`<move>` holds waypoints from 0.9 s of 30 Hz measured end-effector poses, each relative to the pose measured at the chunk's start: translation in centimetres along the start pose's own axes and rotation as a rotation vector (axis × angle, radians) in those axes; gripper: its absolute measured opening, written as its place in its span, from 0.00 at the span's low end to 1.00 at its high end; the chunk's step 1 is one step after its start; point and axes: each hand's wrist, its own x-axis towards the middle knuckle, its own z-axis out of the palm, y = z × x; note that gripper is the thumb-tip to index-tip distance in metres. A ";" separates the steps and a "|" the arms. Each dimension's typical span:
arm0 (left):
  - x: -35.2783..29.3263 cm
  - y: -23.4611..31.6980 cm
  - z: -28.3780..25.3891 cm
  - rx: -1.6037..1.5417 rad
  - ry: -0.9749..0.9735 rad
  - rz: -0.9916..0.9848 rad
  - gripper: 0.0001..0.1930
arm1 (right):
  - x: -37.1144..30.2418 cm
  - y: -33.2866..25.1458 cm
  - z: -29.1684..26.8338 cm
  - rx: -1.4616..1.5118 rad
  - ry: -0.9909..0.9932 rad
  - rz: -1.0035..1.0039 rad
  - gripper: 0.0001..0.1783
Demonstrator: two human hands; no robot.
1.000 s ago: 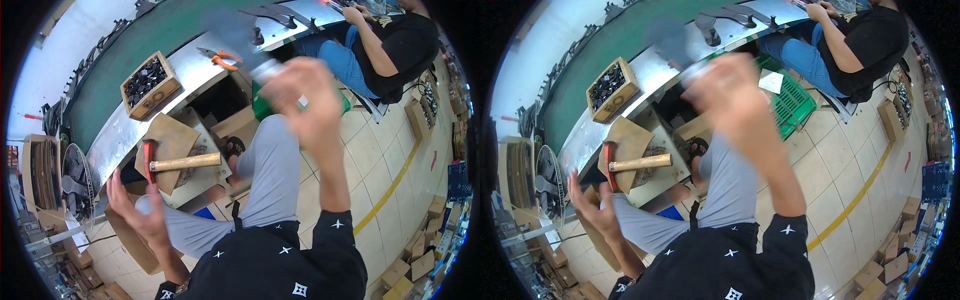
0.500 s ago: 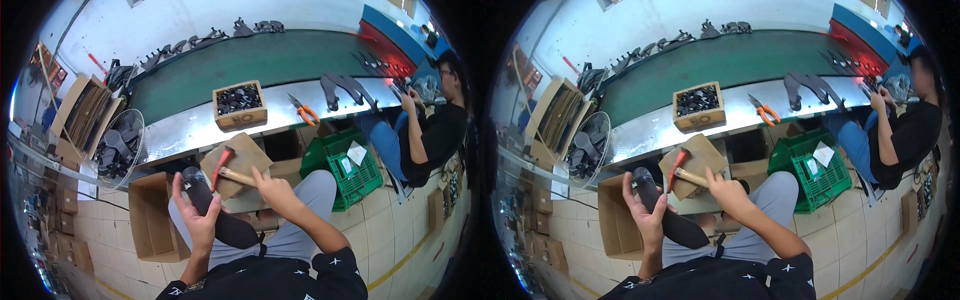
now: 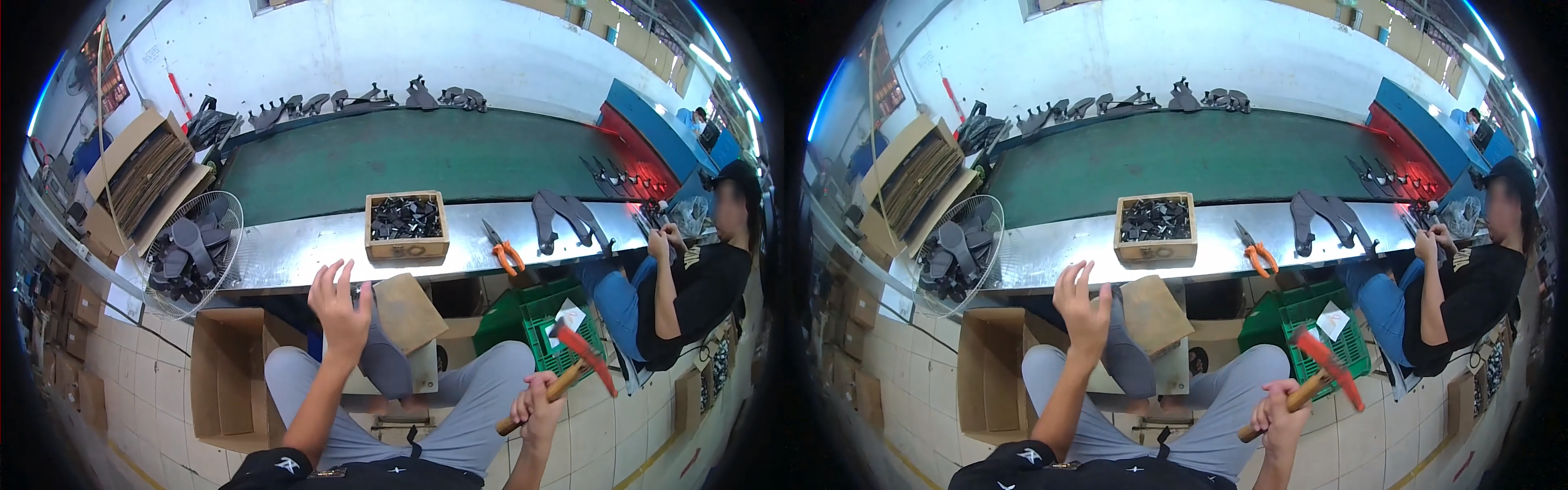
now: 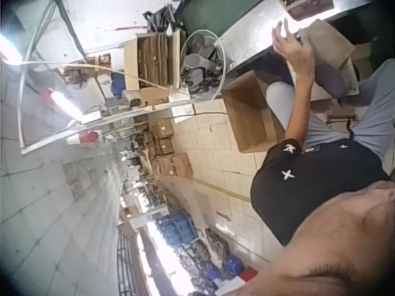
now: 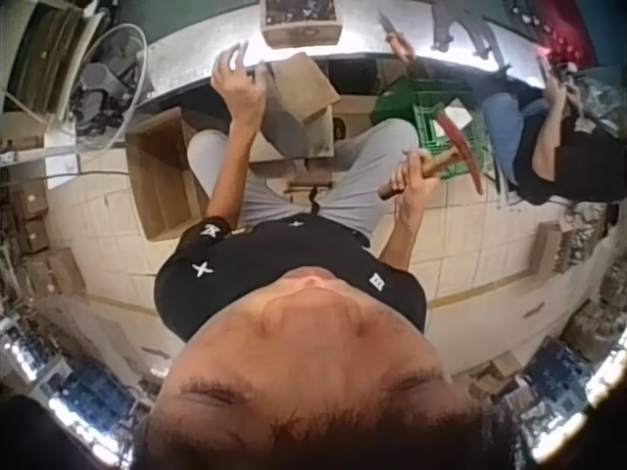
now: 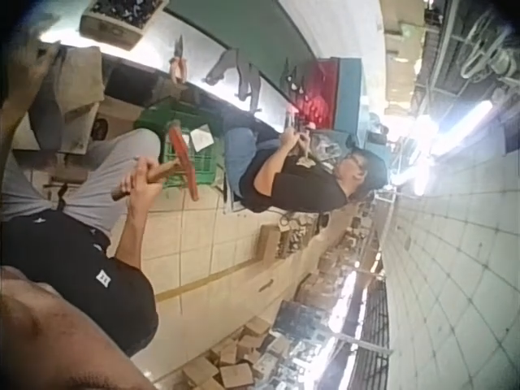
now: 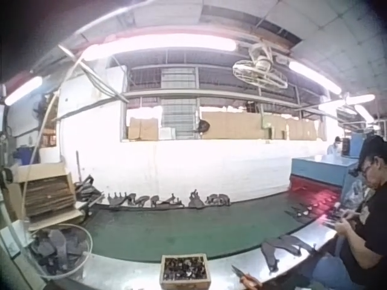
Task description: Manually assemble shoe components using a hammer and small nails or tacks at a workstation.
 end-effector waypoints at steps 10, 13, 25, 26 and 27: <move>15.9 -1.8 16.8 0.287 -0.566 0.577 0.04 | 1.0 2.5 0.0 0.047 -0.082 -0.173 0.15; 16.2 0.1 16.9 0.481 -0.759 0.728 0.06 | 1.0 2.4 -0.8 -0.099 -0.033 -0.149 0.14; 9.6 4.9 4.4 -1.398 -0.554 -0.680 0.15 | 3.1 0.6 3.0 -0.134 -0.159 -0.169 0.09; 7.9 5.4 2.9 -1.408 -0.600 -0.706 0.15 | 3.2 0.1 3.9 -0.151 -0.187 -0.193 0.10; 6.4 5.8 1.5 -1.418 -0.647 -0.728 0.15 | 3.4 -0.2 4.9 -0.167 -0.213 -0.221 0.11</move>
